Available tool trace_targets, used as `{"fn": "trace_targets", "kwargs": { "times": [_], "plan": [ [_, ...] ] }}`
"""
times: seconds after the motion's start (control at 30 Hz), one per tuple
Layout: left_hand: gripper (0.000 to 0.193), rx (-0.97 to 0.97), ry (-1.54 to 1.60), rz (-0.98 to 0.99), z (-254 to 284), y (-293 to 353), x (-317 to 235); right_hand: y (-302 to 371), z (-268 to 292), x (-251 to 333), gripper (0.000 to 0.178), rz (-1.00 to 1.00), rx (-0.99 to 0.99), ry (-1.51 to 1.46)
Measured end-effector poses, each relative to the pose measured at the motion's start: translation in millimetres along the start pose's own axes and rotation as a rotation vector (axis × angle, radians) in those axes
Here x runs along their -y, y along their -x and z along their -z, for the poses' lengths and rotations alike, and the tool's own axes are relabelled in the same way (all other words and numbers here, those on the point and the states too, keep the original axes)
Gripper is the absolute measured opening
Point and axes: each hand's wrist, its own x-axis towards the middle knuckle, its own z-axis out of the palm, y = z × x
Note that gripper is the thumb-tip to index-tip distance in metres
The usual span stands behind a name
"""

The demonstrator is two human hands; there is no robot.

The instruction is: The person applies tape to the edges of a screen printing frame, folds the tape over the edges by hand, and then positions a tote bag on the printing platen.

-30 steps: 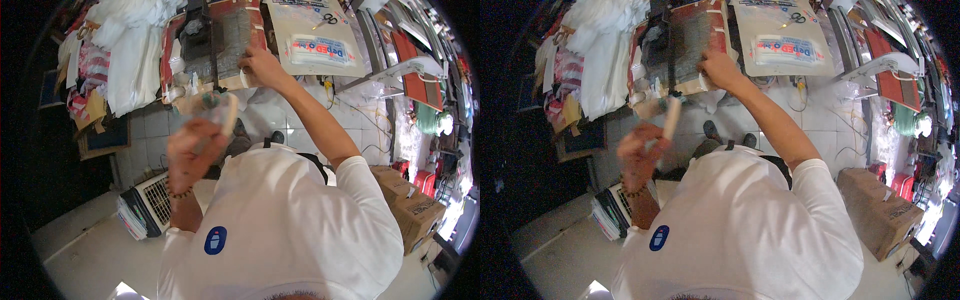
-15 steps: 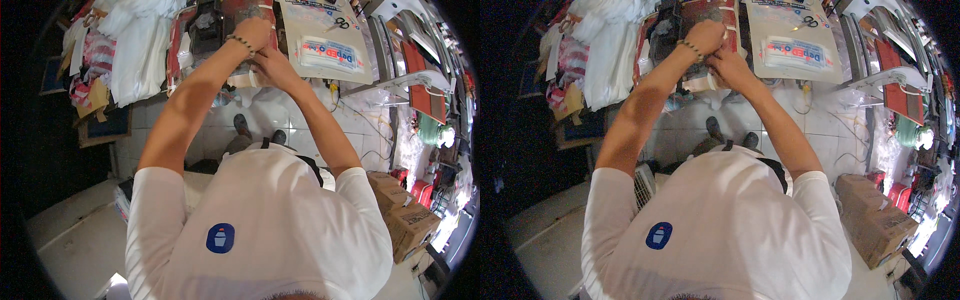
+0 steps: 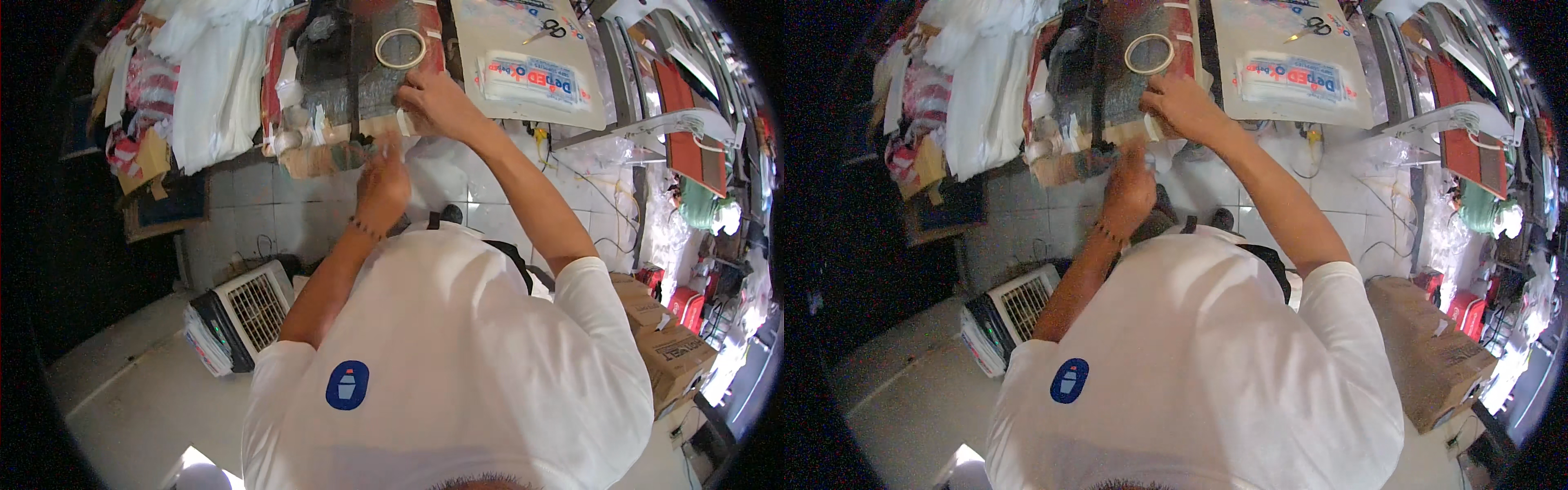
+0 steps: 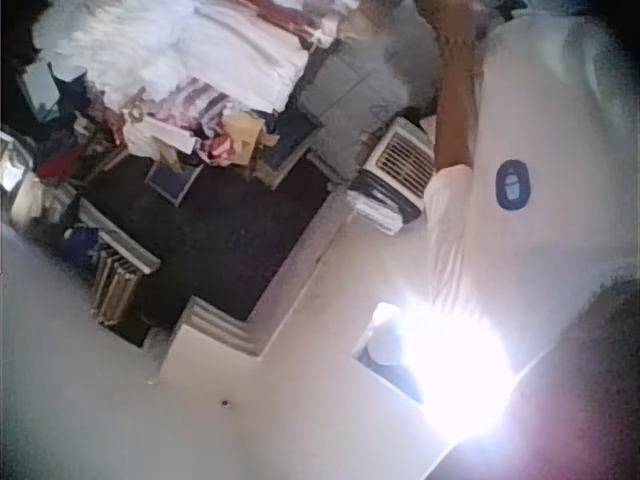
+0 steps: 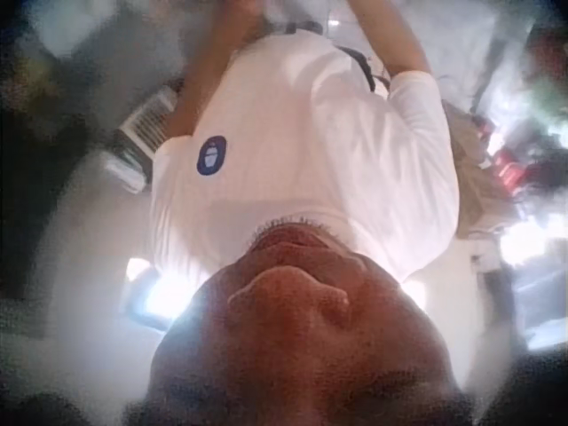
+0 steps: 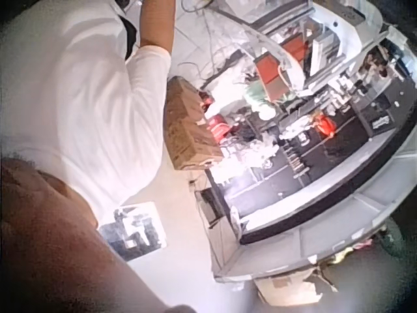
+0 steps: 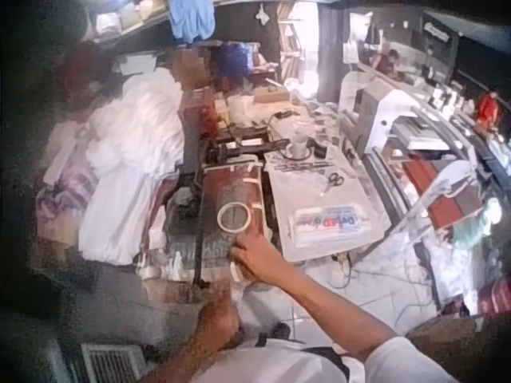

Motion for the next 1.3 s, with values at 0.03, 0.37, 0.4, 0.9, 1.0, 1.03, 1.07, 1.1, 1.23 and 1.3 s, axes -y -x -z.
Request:
{"fn": "trace_targets", "kwargs": {
  "times": [0.03, 0.37, 0.4, 0.9, 1.0, 1.03, 1.07, 1.1, 1.23, 1.3],
  "plan": [
    [0.063, 0.315, 0.035, 0.369, -4, -7, 2, 2, 5, 5, 0.013, 0.003, 0.009, 0.048],
    [0.071, 0.001, -0.011, 0.091, -37, -4, 36, 32, 19, 16, 0.017, 0.016, 0.161, 0.227],
    [0.072, -0.049, -0.067, 0.044, -36, -4, 36, 41, 20, 20, 0.017, 0.014, 0.163, 0.229],
    [0.037, -0.298, 0.168, -0.204, -49, -35, 46, 305, 24, -100, 0.019, -0.932, -0.248, -0.346],
    [0.015, -0.309, -0.180, -0.351, -44, -42, 34, 347, 45, -141, 0.018, -1.310, -0.426, -0.304],
    [0.014, -0.322, -0.040, -0.280, -38, -42, 25, 361, 50, -159, 0.016, -1.282, -0.423, -0.132],
    [0.012, -0.328, 0.091, -0.206, -35, -45, 18, 372, 51, -173, 0.015, -1.249, -0.415, 0.030],
    [0.012, -0.324, 0.093, -0.223, -36, -48, 16, 388, 58, -187, 0.017, -1.202, -0.301, 0.146],
    [0.012, -0.248, 0.239, -0.141, -44, -62, 17, 453, 87, -221, 0.032, -1.077, 0.035, 0.383],
    [0.012, -0.256, 0.220, -0.128, -43, -60, 16, 434, 88, -216, 0.030, -1.013, 0.128, 0.409]
  ]
}}
